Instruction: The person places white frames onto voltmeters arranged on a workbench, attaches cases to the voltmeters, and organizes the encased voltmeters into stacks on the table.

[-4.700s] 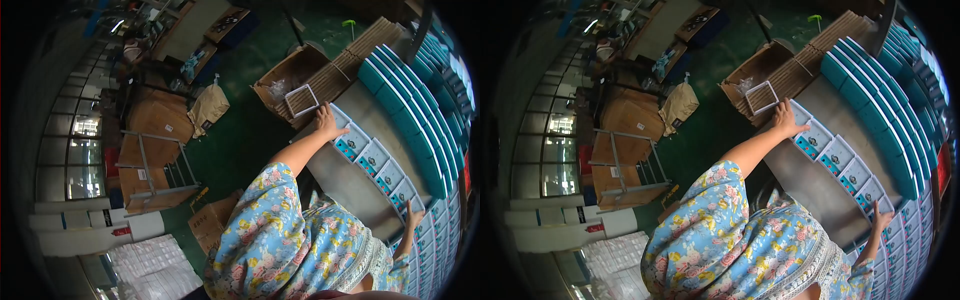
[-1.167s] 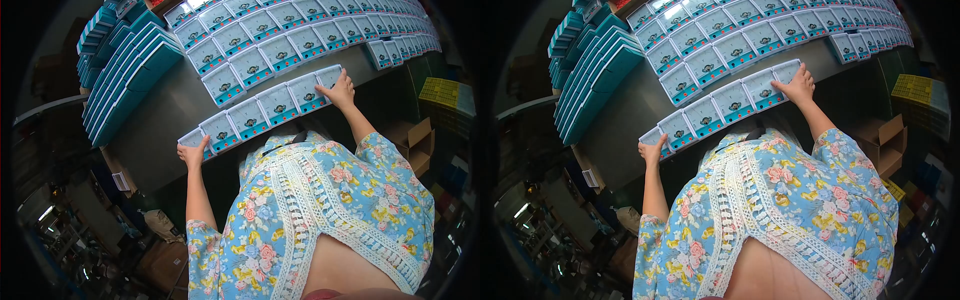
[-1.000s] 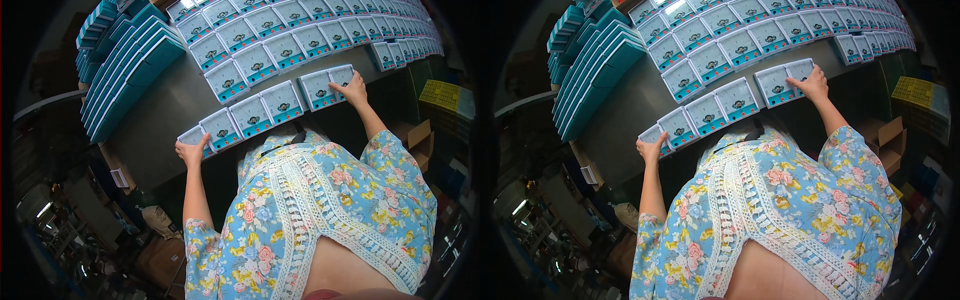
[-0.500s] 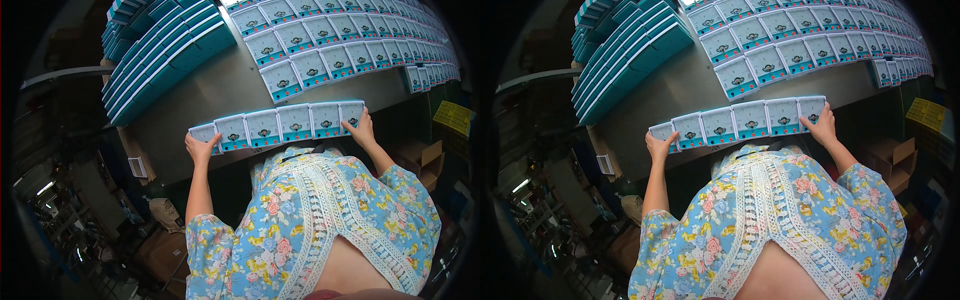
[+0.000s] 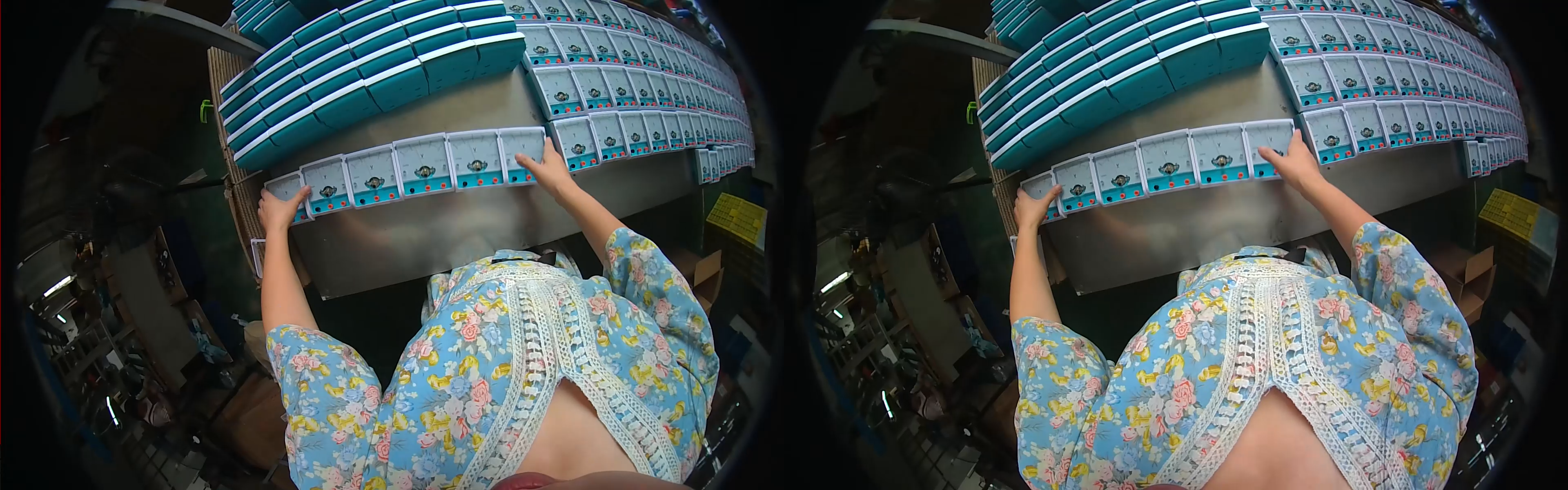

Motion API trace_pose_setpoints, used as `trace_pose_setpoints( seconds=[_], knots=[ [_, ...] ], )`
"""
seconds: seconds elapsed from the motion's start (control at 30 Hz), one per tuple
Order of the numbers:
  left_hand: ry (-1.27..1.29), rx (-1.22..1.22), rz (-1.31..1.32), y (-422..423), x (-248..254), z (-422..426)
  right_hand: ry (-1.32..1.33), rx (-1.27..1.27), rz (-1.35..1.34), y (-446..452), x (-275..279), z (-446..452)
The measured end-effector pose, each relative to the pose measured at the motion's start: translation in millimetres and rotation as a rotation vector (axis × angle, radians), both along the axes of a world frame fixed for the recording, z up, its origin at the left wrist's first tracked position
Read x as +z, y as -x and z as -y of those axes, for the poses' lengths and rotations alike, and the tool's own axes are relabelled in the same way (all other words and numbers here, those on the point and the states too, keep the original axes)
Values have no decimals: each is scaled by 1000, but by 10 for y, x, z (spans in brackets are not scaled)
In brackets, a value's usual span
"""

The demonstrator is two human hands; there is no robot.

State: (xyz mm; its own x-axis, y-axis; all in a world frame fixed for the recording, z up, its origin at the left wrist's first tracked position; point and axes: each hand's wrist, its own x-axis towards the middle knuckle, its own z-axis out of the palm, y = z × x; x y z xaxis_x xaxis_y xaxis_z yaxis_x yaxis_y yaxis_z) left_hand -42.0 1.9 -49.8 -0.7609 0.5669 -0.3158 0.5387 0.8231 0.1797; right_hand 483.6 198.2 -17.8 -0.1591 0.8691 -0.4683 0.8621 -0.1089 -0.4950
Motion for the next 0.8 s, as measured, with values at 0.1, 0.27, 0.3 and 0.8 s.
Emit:
trace_pose_setpoints(
  seconds=[0.1, 0.27, 0.3, 0.8],
  knots=[
    [-143, 45, -23, -163, -69, 85, -357, 102, 236, 195, -141, -166],
    [-78, 94, -5, -163, 39, -64, -137, 137, 466, 380, 178, -514],
    [-16, 64, 26, -57, 112, -160, -74, 155, 482, 404, 267, -712],
    [-870, 365, -163, -368, 144, -318, -101, 120, -497, -653, 1065, -1786]
  ],
)
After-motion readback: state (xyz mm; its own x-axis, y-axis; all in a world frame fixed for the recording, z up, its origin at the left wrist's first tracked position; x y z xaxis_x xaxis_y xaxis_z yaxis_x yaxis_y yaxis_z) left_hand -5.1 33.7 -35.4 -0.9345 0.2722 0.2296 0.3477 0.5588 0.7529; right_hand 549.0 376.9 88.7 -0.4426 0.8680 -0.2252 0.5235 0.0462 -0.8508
